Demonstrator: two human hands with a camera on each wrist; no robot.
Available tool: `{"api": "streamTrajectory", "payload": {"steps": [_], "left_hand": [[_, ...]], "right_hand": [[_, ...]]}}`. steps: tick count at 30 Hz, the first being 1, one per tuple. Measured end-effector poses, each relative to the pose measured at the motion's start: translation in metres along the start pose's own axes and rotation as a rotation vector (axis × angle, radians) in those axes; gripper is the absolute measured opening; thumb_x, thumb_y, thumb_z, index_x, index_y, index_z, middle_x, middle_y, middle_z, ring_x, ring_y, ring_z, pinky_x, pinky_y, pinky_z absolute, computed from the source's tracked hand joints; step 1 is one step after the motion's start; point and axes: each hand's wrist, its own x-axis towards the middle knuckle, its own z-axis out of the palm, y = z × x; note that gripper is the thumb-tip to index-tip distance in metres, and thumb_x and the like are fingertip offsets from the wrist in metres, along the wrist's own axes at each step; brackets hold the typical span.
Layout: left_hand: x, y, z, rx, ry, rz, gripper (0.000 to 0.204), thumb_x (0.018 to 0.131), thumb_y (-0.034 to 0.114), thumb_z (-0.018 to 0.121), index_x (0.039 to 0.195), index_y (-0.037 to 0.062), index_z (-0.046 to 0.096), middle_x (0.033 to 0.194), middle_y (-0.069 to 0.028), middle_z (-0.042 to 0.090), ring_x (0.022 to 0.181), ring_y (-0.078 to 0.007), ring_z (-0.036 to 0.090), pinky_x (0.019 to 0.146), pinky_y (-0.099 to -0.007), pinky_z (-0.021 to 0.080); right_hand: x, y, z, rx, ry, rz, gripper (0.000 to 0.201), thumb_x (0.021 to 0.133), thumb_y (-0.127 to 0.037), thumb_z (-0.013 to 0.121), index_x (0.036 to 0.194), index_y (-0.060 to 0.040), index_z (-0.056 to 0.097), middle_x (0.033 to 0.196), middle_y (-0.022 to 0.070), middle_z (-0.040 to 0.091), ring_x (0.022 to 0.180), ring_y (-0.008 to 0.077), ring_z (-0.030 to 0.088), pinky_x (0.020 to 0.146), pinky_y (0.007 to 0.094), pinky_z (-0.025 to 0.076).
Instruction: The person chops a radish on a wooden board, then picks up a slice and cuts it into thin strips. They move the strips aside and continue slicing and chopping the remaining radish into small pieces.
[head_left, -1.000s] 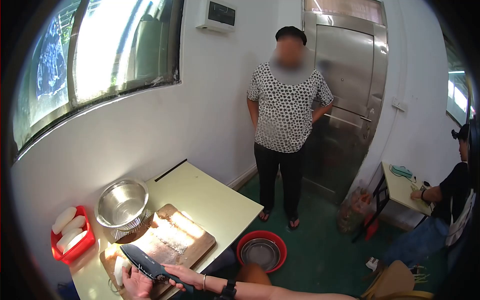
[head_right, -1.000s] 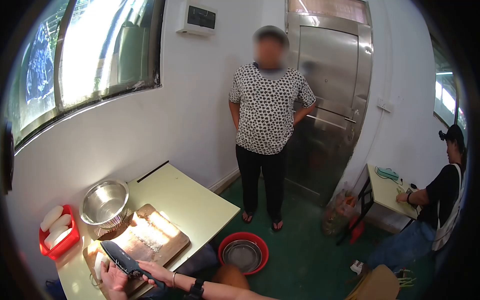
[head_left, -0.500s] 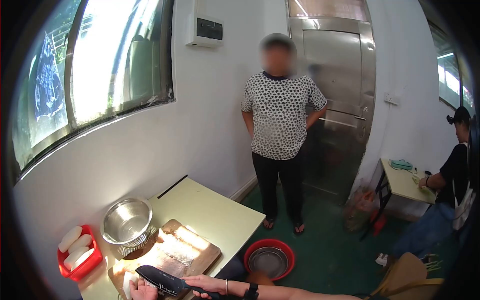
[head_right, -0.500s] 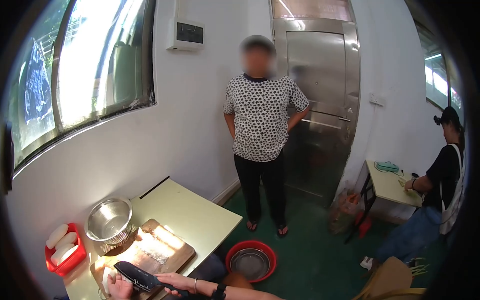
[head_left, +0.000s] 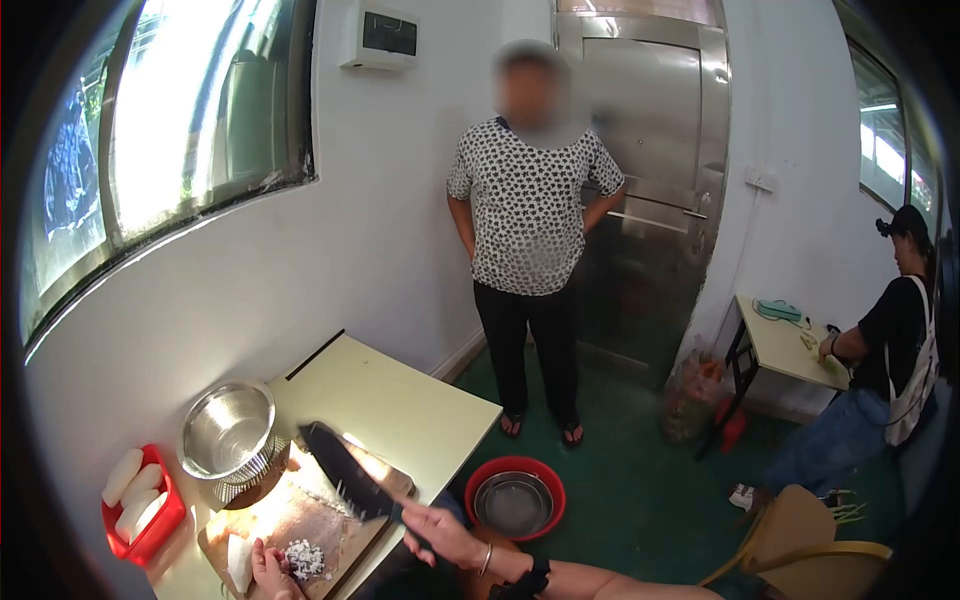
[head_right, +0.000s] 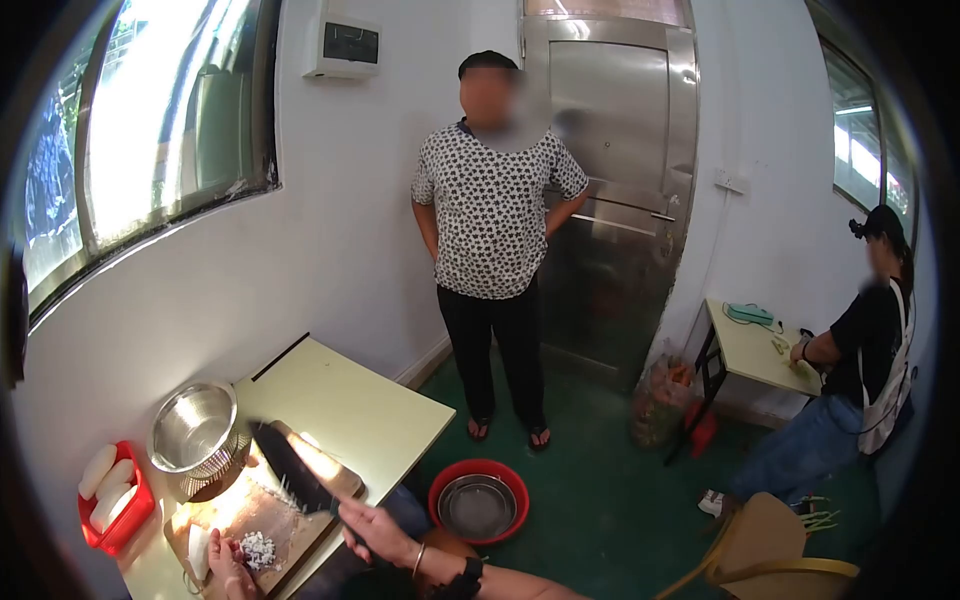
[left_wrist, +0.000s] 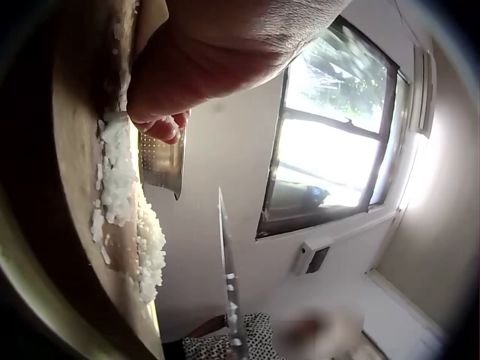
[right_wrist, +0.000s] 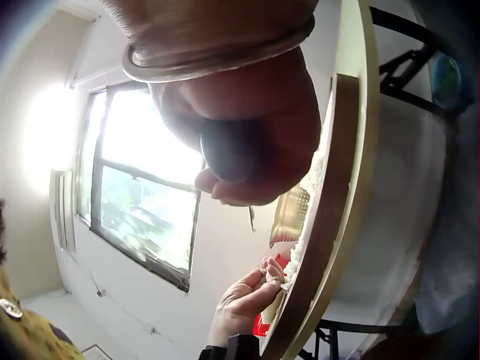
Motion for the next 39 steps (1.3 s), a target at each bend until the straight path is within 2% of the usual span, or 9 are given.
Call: {"api": "streamTrajectory", "payload": {"steps": [5,11,17,19,24,28,29,31,39], "left_hand": [[0.007,-0.033,-0.006,-0.099,-0.121,0.196,0.042,0.092,-0.003,0.053,0.133,-0.0065,0.047,0.119,-0.0115,0.061,0.098,-0.0163,0.061,0.085,-0.0279,0.051],[-0.016,-0.01,0.013,0.358,-0.113,0.451,0.033,0.088,0.005,0.061,0.118,-0.0066,0.062,0.128,-0.0177,0.056,0.12,-0.0285,0.053,0.103,-0.0348,0.04],[-0.054,0.015,0.026,0.777,0.088,0.768,0.017,0.082,0.008,0.065,0.098,0.0048,0.07,0.096,-0.0132,0.06,0.093,-0.0316,0.054,0.087,-0.0412,0.04],[-0.06,0.011,0.028,0.774,0.149,0.866,0.018,0.079,0.005,0.064,0.096,0.0062,0.071,0.089,-0.0127,0.06,0.089,-0.0317,0.054,0.084,-0.0416,0.041],[-0.083,0.034,0.034,0.768,0.145,0.889,0.028,0.077,-0.001,0.061,0.105,0.0018,0.066,0.09,-0.0134,0.058,0.09,-0.0328,0.054,0.084,-0.0422,0.043],[-0.092,0.034,0.04,0.861,0.177,0.825,0.024,0.077,0.008,0.063,0.101,0.0054,0.067,0.099,-0.0112,0.06,0.103,-0.0313,0.054,0.091,-0.0414,0.042],[-0.076,0.015,0.035,0.912,0.239,0.969,0.026,0.076,0.014,0.067,0.101,0.0077,0.07,0.097,-0.011,0.063,0.097,-0.0319,0.057,0.085,-0.0416,0.045],[-0.078,0.006,0.04,0.942,0.227,0.764,0.03,0.081,0.025,0.068,0.108,0.0115,0.07,0.109,-0.0077,0.064,0.115,-0.0301,0.052,0.096,-0.0471,0.036],[-0.091,0.022,0.046,0.918,0.196,0.641,0.036,0.087,0.037,0.066,0.114,0.0135,0.067,0.123,-0.0091,0.057,0.129,-0.0313,0.043,0.105,-0.0526,0.026]], "right_hand": [[-0.008,-0.06,-0.004,-0.117,0.327,-0.814,0.05,0.104,-0.02,0.04,0.15,-0.0058,0.025,0.074,0.0081,0.055,0.052,0.0104,0.05,0.05,0.0221,0.044],[-0.031,-0.097,0.001,-0.182,0.482,-1.261,0.047,0.104,-0.026,0.041,0.142,0.0007,0.035,0.071,0.0085,0.056,0.052,0.0119,0.05,0.049,0.0242,0.044],[-0.039,-0.054,0.005,-0.32,0.443,-1.051,0.053,0.098,-0.047,0.048,0.079,0.0031,0.052,0.058,0.0098,0.053,0.046,0.0157,0.049,0.046,0.0277,0.042],[-0.036,-0.031,0.003,-0.296,0.192,-0.933,0.032,0.099,-0.029,0.049,0.098,0.0024,0.057,0.072,0.0083,0.058,0.057,0.0139,0.055,0.05,0.0265,0.045],[-0.012,-0.023,0.062,-0.381,-0.11,-0.736,0.015,0.091,-0.011,0.057,0.089,0.0024,0.065,0.061,0.0025,0.058,0.052,0.0086,0.056,0.05,0.0221,0.045],[-0.001,-0.018,0.11,-0.529,-0.346,-0.605,0.011,0.087,-0.012,0.062,0.09,-0.002,0.066,0.067,0.008,0.064,0.056,0.0181,0.063,0.054,0.0277,0.049],[0.001,-0.018,0.121,-0.554,-0.388,-0.633,0.012,0.087,-0.01,0.059,0.089,-0.001,0.066,0.066,0.0067,0.063,0.054,0.0154,0.061,0.052,0.0267,0.048],[0.005,-0.016,0.143,-0.597,-0.472,-0.702,0.015,0.086,-0.008,0.053,0.087,0.0009,0.064,0.062,0.004,0.061,0.051,0.01,0.057,0.049,0.0247,0.046],[-0.007,-0.004,0.194,-0.594,-0.827,-0.841,0.012,0.077,-0.016,0.071,0.084,-0.007,0.068,0.066,0.0086,0.061,0.055,0.0269,0.061,0.052,0.0335,0.048]]}}
